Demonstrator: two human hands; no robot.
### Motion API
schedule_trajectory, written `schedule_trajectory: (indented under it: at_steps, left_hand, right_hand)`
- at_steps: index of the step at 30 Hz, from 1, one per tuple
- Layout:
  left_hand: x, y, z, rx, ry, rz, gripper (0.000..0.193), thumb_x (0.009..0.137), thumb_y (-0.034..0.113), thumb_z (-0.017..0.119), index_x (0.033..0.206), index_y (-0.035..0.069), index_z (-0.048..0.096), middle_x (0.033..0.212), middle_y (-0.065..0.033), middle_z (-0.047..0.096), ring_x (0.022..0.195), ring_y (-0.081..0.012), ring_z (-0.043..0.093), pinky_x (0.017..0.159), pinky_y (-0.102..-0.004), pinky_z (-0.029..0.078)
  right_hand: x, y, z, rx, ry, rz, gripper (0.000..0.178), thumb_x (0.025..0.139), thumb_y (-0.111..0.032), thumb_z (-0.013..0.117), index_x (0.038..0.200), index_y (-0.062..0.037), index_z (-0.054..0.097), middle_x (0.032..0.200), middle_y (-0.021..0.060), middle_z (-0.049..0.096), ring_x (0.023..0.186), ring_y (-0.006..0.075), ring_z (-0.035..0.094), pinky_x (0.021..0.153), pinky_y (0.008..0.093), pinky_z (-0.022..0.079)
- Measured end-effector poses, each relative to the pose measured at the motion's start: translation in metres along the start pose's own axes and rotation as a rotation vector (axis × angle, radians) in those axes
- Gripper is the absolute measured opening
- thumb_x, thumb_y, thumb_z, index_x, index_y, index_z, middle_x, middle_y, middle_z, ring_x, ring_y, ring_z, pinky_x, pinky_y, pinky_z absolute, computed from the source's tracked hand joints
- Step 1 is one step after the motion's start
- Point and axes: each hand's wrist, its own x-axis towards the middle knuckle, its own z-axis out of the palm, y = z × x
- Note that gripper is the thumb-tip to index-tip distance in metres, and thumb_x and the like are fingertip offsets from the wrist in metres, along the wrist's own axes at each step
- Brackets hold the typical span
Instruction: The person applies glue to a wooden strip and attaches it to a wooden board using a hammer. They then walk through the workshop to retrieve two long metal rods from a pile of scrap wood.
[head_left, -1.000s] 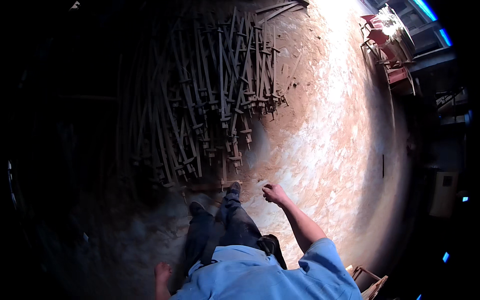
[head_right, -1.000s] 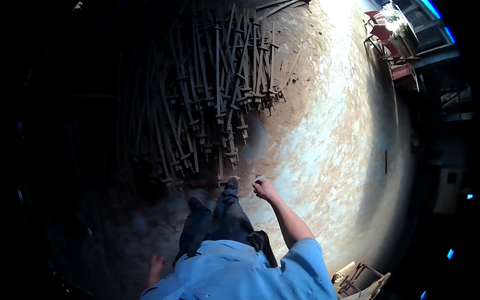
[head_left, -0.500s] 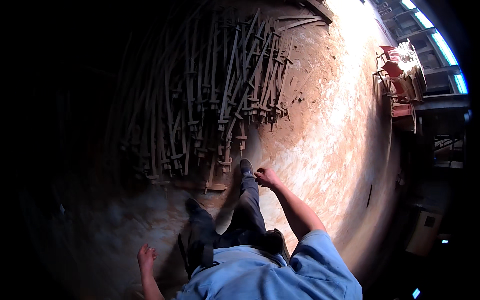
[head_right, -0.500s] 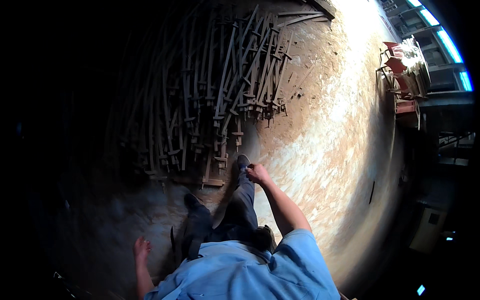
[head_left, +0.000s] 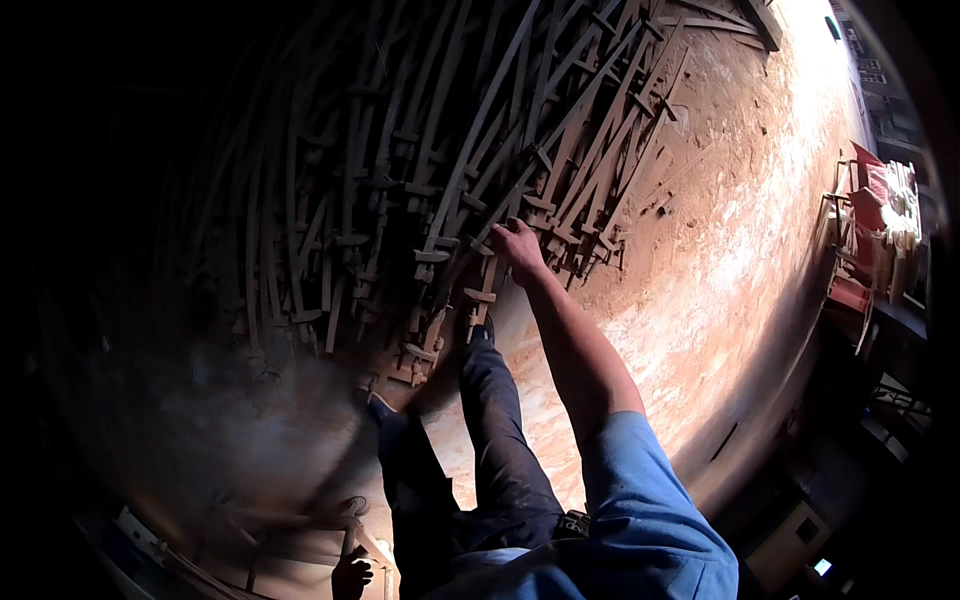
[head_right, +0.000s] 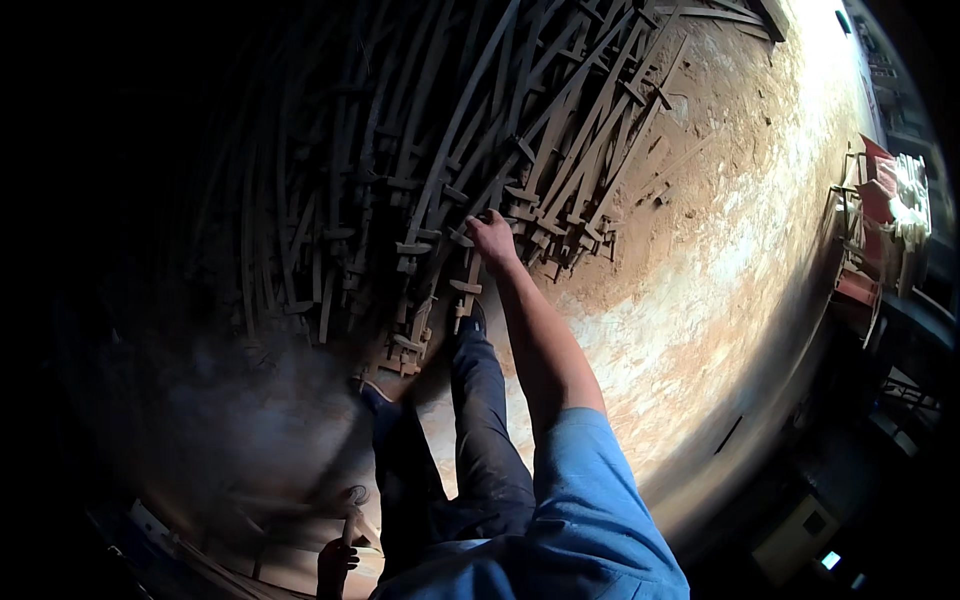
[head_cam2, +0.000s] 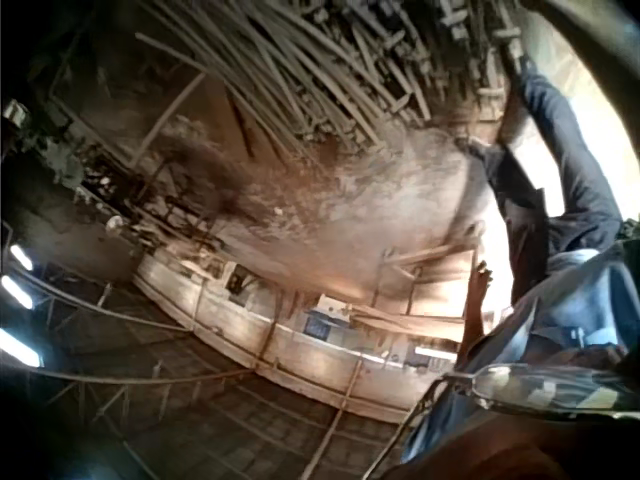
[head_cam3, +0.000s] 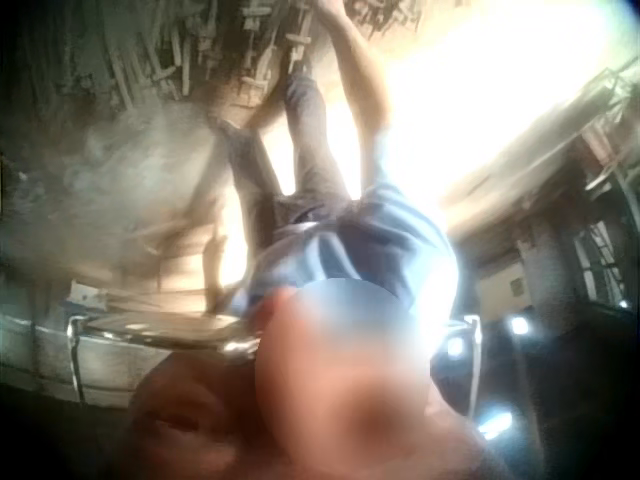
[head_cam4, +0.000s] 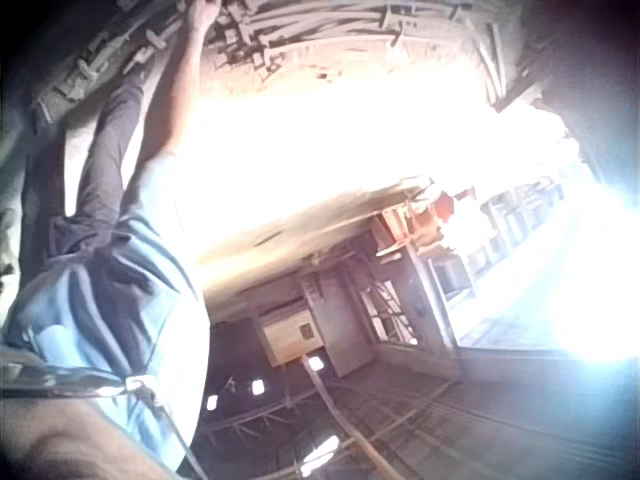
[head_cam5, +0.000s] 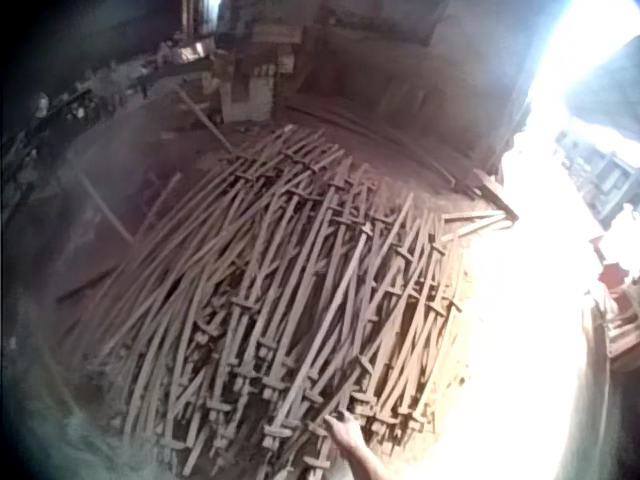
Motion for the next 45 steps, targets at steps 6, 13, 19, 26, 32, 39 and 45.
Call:
schedule_trajectory:
  at_steps: [6, 13, 19, 26, 32, 39, 45]
  left_hand:
    - [0.015, 0.066, 0.058, 0.129, 0.033, 0.149, 0.028, 0.09, 0.012, 0.056, 0.115, 0.0, 0.056, 0.083, -0.0112, 0.065, 0.068, -0.0156, 0.063, 0.059, -0.0265, 0.052]
    - [-0.004, 0.151, 0.1, 0.331, 0.139, 0.329, 0.035, 0.091, 0.006, 0.055, 0.125, -0.005, 0.051, 0.088, -0.0094, 0.065, 0.079, -0.0148, 0.063, 0.068, -0.029, 0.054]
    - [0.016, 0.241, 0.154, 0.539, -0.021, 0.591, 0.037, 0.09, 0.006, 0.056, 0.127, -0.002, 0.051, 0.099, -0.011, 0.067, 0.085, -0.0139, 0.063, 0.08, -0.0281, 0.05]
    - [0.014, 0.398, 0.314, 0.594, -0.353, 0.962, 0.055, 0.085, 0.011, 0.064, 0.134, -0.002, 0.043, 0.116, -0.017, 0.063, 0.094, -0.0203, 0.065, 0.086, -0.0304, 0.05]
    - [0.014, 0.442, 0.391, 0.44, -0.462, 0.584, 0.041, 0.074, 0.023, 0.08, 0.099, -0.002, 0.06, 0.086, -0.0103, 0.069, 0.08, -0.023, 0.066, 0.076, -0.0345, 0.053]
    - [0.036, 0.398, 0.275, 0.311, 0.243, 0.971, 0.023, 0.074, 0.009, 0.074, 0.092, -0.001, 0.064, 0.08, -0.0124, 0.068, 0.073, -0.0214, 0.064, 0.069, -0.0331, 0.05]
    - [0.077, 0.264, 0.159, 0.268, 0.502, 0.916, 0.012, 0.074, 0.004, 0.07, 0.084, 0.002, 0.062, 0.065, -0.0019, 0.056, 0.058, -0.0118, 0.053, 0.054, -0.0288, 0.043]
  right_hand:
    - [0.061, 0.015, 0.015, 0.128, 0.114, 0.216, 0.046, 0.087, -0.038, 0.063, 0.102, 0.0051, 0.061, 0.078, 0.008, 0.061, 0.067, 0.0184, 0.056, 0.057, 0.0322, 0.045]
    - [0.064, 0.007, 0.02, 0.355, 0.027, 0.332, 0.047, 0.091, -0.041, 0.06, 0.106, 0.0035, 0.055, 0.092, 0.014, 0.061, 0.076, 0.0256, 0.062, 0.063, 0.039, 0.053]
    - [-0.001, -0.006, 0.007, 0.474, 0.045, 0.24, 0.028, 0.093, -0.034, 0.056, 0.088, -0.0064, 0.053, 0.068, 0.0038, 0.053, 0.052, 0.0173, 0.051, 0.046, 0.0347, 0.044]
    - [-0.173, 0.023, 0.044, 0.449, 0.024, 0.307, 0.028, 0.097, -0.032, 0.052, 0.088, -0.0057, 0.055, 0.065, -0.0001, 0.051, 0.056, 0.01, 0.05, 0.049, 0.0264, 0.041]
    - [-0.286, 0.018, 0.077, 0.176, -0.293, -0.126, 0.036, 0.094, -0.025, 0.057, 0.116, 0.0029, 0.053, 0.104, 0.01, 0.062, 0.097, 0.0184, 0.057, 0.089, 0.0316, 0.045]
    - [-0.08, 0.024, -0.034, -0.188, -0.311, -0.096, 0.054, 0.092, -0.026, 0.062, 0.133, 0.0027, 0.043, 0.126, 0.0188, 0.057, 0.119, 0.0234, 0.053, 0.102, 0.033, 0.041]
    - [0.072, -0.018, -0.079, -0.281, -0.122, -0.218, 0.046, 0.091, -0.022, 0.06, 0.127, 0.0047, 0.05, 0.115, 0.016, 0.063, 0.107, 0.0223, 0.059, 0.09, 0.0313, 0.046]
